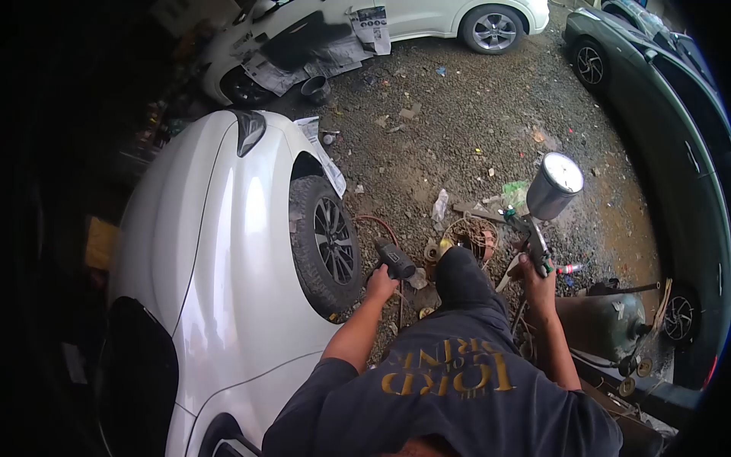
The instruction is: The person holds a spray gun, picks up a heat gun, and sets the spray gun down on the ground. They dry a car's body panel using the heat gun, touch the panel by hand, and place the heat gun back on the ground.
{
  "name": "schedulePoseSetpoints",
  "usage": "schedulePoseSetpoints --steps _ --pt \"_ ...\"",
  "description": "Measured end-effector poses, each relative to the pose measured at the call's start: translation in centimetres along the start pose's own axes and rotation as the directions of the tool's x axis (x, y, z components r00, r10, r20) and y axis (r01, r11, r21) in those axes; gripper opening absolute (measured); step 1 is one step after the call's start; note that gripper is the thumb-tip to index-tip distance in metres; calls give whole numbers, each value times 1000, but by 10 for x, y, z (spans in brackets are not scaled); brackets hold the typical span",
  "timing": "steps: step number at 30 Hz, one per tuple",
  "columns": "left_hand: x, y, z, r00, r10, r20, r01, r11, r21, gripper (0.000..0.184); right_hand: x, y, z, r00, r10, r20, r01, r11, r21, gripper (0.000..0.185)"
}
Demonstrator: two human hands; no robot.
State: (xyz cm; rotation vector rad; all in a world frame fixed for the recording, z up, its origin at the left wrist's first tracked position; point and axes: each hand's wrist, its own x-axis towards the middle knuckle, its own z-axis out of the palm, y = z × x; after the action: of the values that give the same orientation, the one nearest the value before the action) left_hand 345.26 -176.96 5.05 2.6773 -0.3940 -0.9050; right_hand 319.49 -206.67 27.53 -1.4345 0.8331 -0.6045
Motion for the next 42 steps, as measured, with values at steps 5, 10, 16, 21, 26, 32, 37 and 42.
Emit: schedulePoseSetpoints --steps 5,10,16,21,26,32,37,42 --pt "129 54 -94 999 48 1 -48 998 39 66 144 -7 43 999 17 45 -12 994 -109 36" --pt "276 79 -172 993 108 -48 -105 992 67 69 313 -10 111 995 -82 -51 84 996 35 38" --pt "418 113 -255 999 -1 -45 5 996 95 65 465 -68 162 996 34 -77 -39 997 -65 45" --pt "530 150 -308 997 -44 -67 48 997 60 68 558 -83 193 993 -1 -115 -15 990 -137 43" --pt "679 177 -361 999 -18 -43 18 1000 5 68 660 -76 247 981 1 -192 -29 990 -140 43" --pt "856 221 -457 996 -64 -68 63 998 -8 70 825 -97 369 972 -11 -233 -32 983 -180 43" --pt "970 262 -541 994 -37 -101 40 999 26 65 953 -130 457 979 -150 -142 114 966 -234 38" --pt "1075 288 -601 991 -54 -120 43 995 -87 65 1071 -167 545 969 -244 -46 226 944 -239 33"
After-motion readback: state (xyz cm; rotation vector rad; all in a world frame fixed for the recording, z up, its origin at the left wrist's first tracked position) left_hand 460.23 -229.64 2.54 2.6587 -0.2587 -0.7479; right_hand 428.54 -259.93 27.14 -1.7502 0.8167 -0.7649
